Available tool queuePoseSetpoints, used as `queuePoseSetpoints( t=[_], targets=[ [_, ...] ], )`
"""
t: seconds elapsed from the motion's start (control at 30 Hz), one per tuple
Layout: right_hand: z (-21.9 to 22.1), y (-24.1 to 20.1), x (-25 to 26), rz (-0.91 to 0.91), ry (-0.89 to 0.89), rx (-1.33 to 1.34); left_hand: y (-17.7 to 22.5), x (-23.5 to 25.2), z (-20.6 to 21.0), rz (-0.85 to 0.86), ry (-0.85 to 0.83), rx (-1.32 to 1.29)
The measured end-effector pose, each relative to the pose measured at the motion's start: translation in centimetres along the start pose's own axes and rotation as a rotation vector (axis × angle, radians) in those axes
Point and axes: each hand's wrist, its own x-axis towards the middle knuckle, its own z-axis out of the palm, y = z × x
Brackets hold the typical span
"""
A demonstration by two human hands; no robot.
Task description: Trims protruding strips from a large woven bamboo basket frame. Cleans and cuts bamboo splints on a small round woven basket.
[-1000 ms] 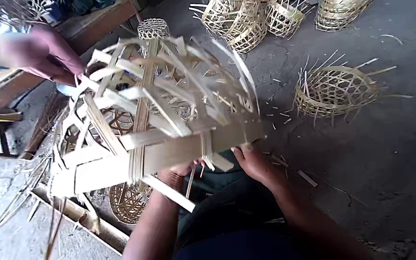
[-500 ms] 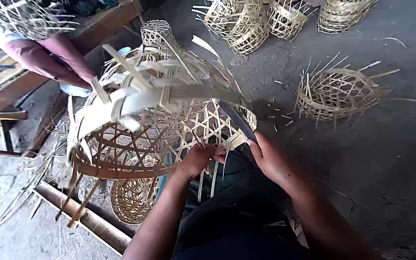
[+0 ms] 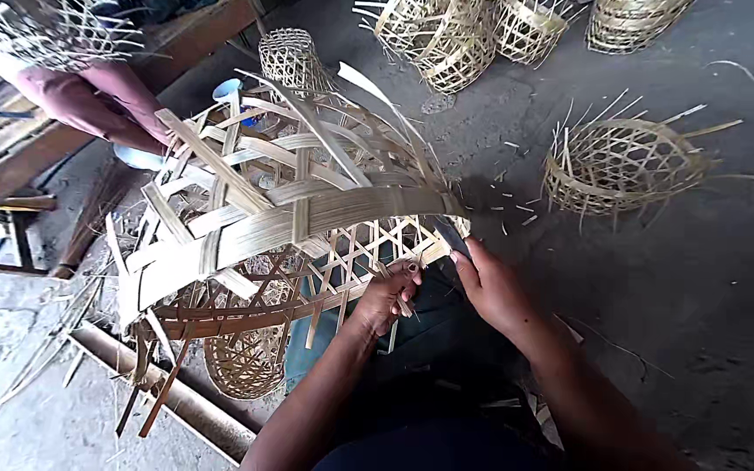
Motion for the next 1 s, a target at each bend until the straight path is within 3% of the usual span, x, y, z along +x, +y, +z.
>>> queuePoseSetpoints(
  t=[0.17, 0.37, 0.5, 0.57, 0.63, 0.7, 0.73, 0.9, 1.0],
  targets=[
    [0.5, 1.0, -0.3, 0.015, -0.009, 0.058, -0.3, -0.1, -0.4, 0.014, -0.013, 0.088],
    [1.2, 2.6, -2.8, 0.145, -0.42, 0.18, -0.5, -0.2, -1.0, 0.016, -0.031, 0.056],
    [2.9, 1.4, -2.5, 0.139, -0.405, 0.11, -0.6, 0.0, -1.4, 0.005, -0.07, 0.05],
    [3.2, 0.5, -1.2, 0.163, -0.426, 0.113, 1.3, -1.8, 1.2, -0.097, 0.084, 0.216],
    [3.8, 0.2, 0.2, 0.169, -0.436, 0.136, 5.2, -2.8, 6.6, -0.444, 0.457, 0.462],
    [4.7, 0.6, 0.9, 0.15, -0.438, 0.168, 1.3, -1.2, 0.2, -0.106, 0.054, 0.262],
    [5.0, 0.6, 0.8, 0.142, -0.433, 0.167, 0.5, -0.7, -1.1, -0.029, -0.043, 0.218],
    [4.7, 0.6, 0.3, 0.166, -0.425, 0.171, 5.5, -4.7, 0.3, 0.226, -0.073, 0.022],
    [3.9, 0.9, -0.4, 0.175, -0.319, 0.319, 7.1, -6.1, -0.9, 0.293, 0.059, 0.196]
  ],
)
